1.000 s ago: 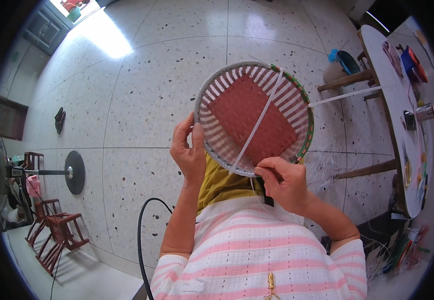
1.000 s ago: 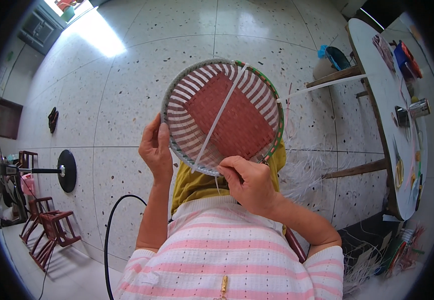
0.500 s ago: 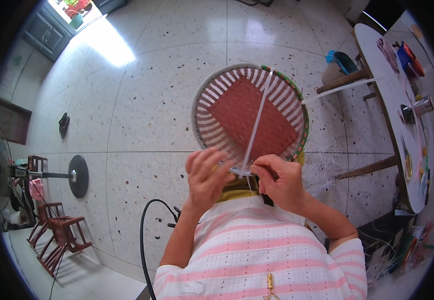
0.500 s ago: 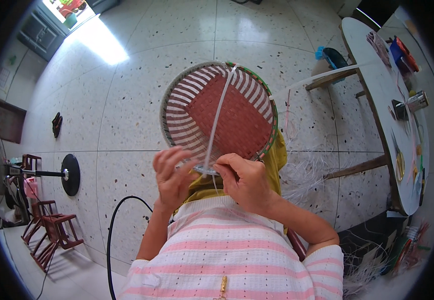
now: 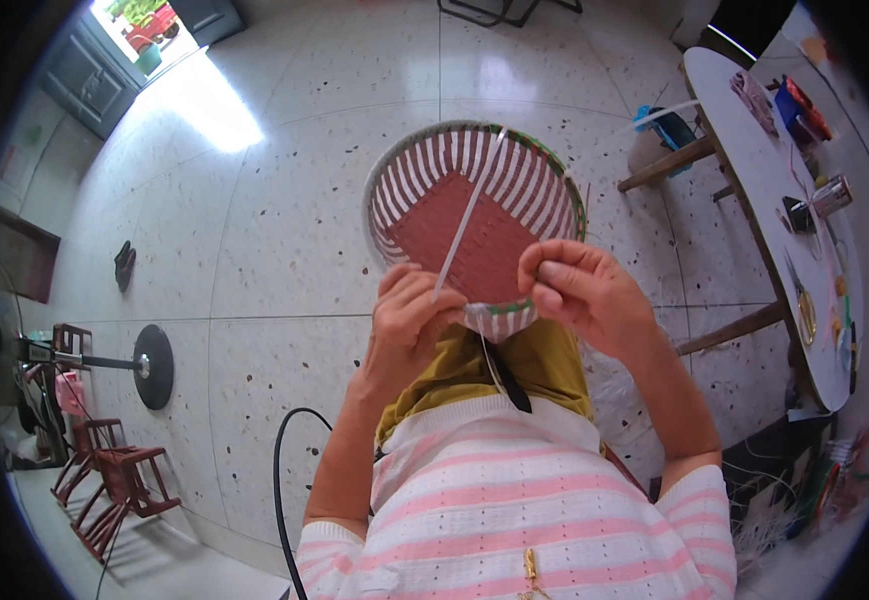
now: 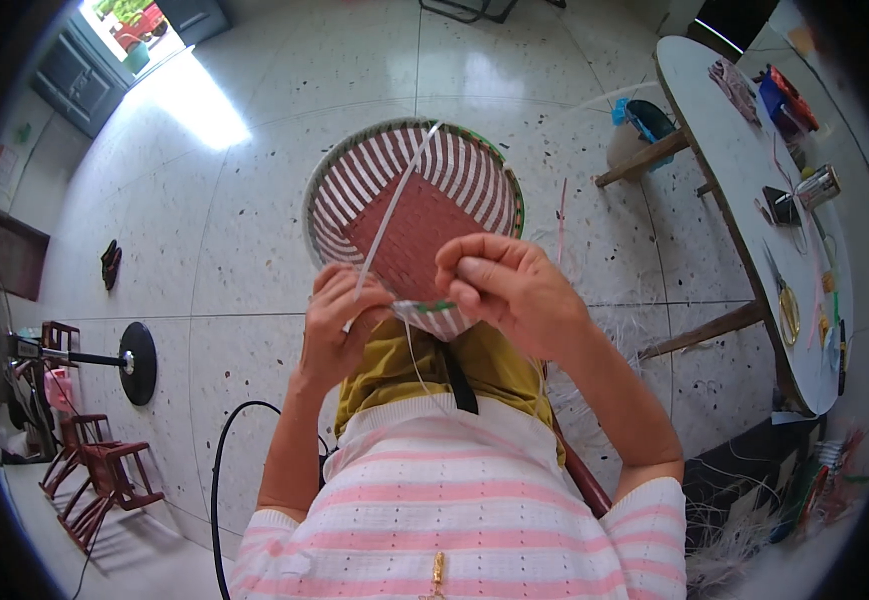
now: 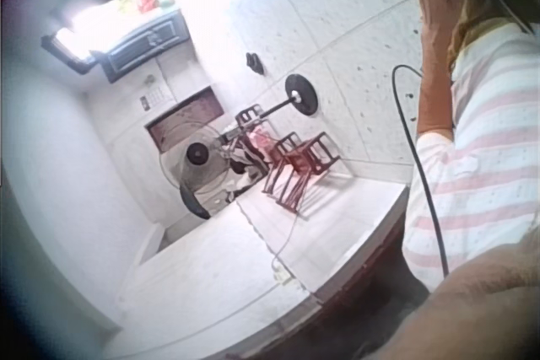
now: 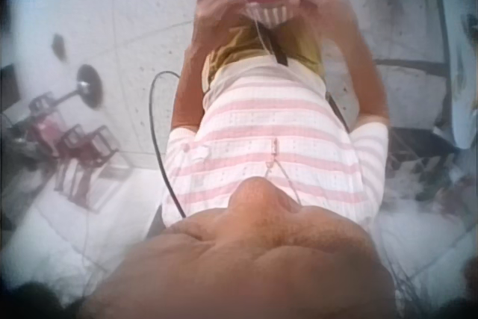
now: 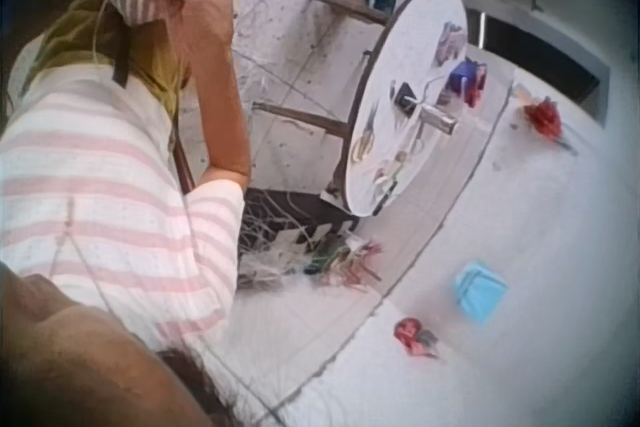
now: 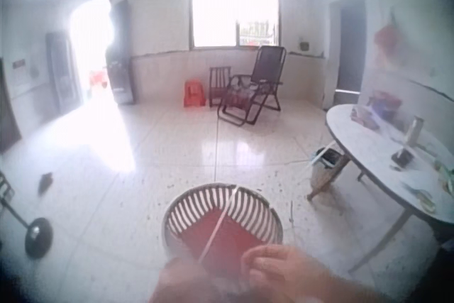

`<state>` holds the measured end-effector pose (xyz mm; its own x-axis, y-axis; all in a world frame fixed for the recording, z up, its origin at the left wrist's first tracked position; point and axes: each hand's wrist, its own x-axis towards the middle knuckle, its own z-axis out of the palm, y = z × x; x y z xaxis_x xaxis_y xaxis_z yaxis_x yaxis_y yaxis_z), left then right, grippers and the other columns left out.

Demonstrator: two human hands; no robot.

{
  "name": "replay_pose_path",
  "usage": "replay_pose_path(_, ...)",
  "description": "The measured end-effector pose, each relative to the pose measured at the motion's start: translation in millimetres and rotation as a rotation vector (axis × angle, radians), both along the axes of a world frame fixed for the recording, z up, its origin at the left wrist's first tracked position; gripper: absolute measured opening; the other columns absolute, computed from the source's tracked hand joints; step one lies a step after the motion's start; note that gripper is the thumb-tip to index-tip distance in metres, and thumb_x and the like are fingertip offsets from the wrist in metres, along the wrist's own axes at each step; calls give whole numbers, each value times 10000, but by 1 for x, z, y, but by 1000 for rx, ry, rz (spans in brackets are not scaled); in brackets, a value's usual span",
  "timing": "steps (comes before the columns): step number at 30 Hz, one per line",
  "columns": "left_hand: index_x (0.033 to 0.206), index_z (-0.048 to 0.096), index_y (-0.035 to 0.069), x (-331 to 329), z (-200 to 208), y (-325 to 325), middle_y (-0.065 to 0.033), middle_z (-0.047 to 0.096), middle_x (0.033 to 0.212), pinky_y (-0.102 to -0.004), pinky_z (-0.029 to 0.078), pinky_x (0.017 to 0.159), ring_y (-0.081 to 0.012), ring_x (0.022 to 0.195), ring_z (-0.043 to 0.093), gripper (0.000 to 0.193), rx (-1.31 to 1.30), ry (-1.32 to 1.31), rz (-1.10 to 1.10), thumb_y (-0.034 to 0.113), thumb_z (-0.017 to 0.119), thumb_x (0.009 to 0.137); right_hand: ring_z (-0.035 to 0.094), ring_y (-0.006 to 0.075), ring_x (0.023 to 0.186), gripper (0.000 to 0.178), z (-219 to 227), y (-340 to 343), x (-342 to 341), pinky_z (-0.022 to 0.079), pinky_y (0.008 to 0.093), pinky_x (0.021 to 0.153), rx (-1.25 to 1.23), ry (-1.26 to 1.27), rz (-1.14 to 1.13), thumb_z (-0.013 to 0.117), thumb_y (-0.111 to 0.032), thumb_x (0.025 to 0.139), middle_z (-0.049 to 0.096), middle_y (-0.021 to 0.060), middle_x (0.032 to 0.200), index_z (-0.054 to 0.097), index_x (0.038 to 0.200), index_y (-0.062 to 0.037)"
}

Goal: The person weaves a basket by hand, threading white plastic strips through existing pink strips and over a green circular frame.

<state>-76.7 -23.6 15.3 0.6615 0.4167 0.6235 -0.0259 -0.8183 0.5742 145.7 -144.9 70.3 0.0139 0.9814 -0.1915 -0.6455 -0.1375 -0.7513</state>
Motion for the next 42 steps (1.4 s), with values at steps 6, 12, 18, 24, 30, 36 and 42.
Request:
replay_pose_path(6,1005,693,72,7,8,12,-69,668,912,-428,366,984,-259,918,614,231,43,52,12,64,717,774,695,175,881,258,17,12,9,580,232,710,16,49,-16,543,20,982,669,185,1088,592,1225,93)
replay_pose_path(12,973,690,82,27,2,-1,-52,675,929,-422,374,962,-247,906,618,296,53,57,32,47,756,686,703,159,789,180,23,24,10,577,241,658,23,-501,-6,640,-43,944,701,157,1035,702,1084,52)
replay_pose_path(18,940,682,90,41,-6,-2,-47,647,874,-399,384,898,-255,860,606,288,11,63,93,27,748,667,635,81,683,71,23,60,30,520,229,623,302,-1249,169,699,4,838,711,65,781,725,887,48)
replay_pose_path(24,952,680,85,46,-2,1,-45,621,842,-399,377,870,-257,839,589,277,-4,71,53,23,732,687,653,90,629,72,8,90,38,542,220,575,-50,-962,461,739,-11,812,708,70,743,692,848,30)
replay_pose_path(30,967,677,88,50,-5,4,-46,623,859,-394,360,874,-255,866,587,291,-18,102,30,5,715,691,669,88,659,98,-6,102,49,551,216,573,-66,-946,607,755,-11,810,718,56,763,688,878,10)
replay_pose_path(36,947,671,73,51,-8,4,-60,627,864,-392,356,862,-263,867,588,285,-7,89,54,-19,693,678,631,79,614,131,-7,111,51,474,200,505,-118,-880,669,791,-44,777,702,44,736,697,856,2)
replay_pose_path(42,926,668,59,49,-14,7,-70,637,856,-392,360,863,-266,859,596,287,-8,83,79,-32,682,654,596,74,560,151,-14,116,47,427,204,454,-164,-808,695,807,-46,762,681,39,705,695,849,7)
